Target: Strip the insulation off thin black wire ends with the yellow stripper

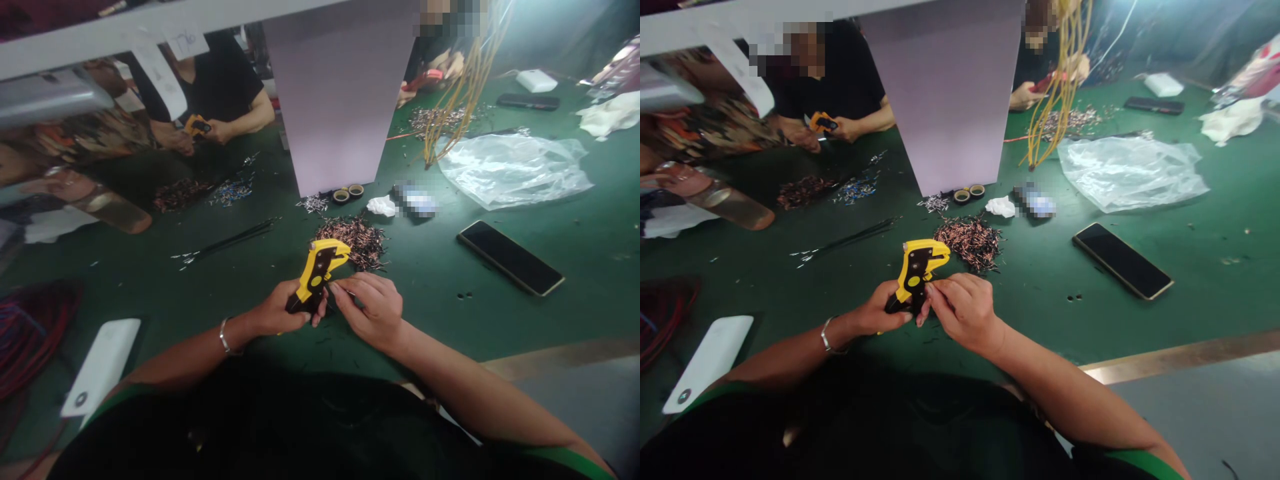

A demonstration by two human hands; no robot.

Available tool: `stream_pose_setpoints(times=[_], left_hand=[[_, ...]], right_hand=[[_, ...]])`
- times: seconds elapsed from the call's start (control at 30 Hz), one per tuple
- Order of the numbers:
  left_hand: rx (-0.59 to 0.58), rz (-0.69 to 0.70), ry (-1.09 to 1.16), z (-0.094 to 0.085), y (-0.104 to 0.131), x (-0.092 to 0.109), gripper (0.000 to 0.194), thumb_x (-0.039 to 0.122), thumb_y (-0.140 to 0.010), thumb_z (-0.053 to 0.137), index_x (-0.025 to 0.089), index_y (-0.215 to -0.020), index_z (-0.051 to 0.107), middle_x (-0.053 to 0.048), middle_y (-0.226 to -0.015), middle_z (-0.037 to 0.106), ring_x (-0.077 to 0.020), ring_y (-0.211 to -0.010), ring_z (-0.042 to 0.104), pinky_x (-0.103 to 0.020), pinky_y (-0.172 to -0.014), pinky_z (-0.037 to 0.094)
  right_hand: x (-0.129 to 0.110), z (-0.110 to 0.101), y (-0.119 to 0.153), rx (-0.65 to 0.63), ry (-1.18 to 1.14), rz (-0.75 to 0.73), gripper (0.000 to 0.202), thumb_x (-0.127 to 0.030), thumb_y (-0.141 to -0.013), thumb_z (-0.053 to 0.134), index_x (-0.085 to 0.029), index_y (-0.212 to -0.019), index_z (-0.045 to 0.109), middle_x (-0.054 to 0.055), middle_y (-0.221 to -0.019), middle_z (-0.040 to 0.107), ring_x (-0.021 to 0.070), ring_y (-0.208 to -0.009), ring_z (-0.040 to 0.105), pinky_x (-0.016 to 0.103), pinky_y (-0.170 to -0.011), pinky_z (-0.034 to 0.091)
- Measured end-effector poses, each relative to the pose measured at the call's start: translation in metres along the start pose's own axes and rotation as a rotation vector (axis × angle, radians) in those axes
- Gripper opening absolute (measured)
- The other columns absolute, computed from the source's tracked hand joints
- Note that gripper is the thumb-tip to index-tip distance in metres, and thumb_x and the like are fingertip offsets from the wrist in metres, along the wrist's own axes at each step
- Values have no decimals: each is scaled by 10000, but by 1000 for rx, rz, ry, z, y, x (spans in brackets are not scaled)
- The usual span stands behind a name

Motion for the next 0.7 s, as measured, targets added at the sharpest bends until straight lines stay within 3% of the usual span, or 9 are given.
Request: stream_pose_setpoints(times=[0.3,0.53,0.7], left_hand=[[90,-37,6,-7,5,-9,168,161,-788,688,138,-903,568,-24,-710,663,-125,-586,637,-273,-595,559],[204,-171,7,-14,11,-24,220,193,-753,738,135,-864,557,15,-614,630,-95,-445,595,-206,-438,507],[277,-189,2,-24,11,-29,220,180,-728,747,140,-824,553,46,-527,593,-77,-373,538,-180,-394,455]], right_hand=[[4,4,1,-2,-16,35,237,-236,-922,565,-233,-737,712,32,-606,708,162,-545,639,303,-564,523],[7,6,-1,-21,-74,77,218,-219,-911,579,-219,-744,719,36,-619,713,162,-556,643,294,-568,509],[15,7,-1,-28,-139,167,179,-219,-880,603,-217,-756,732,21,-630,706,142,-541,619,275,-555,497]])
Point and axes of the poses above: each hand's wrist, its own y-axis away from the middle knuckle, its own z-axis out of the palm, x = y × z, the point moved 9 cm from there along -y, towards the middle knuckle
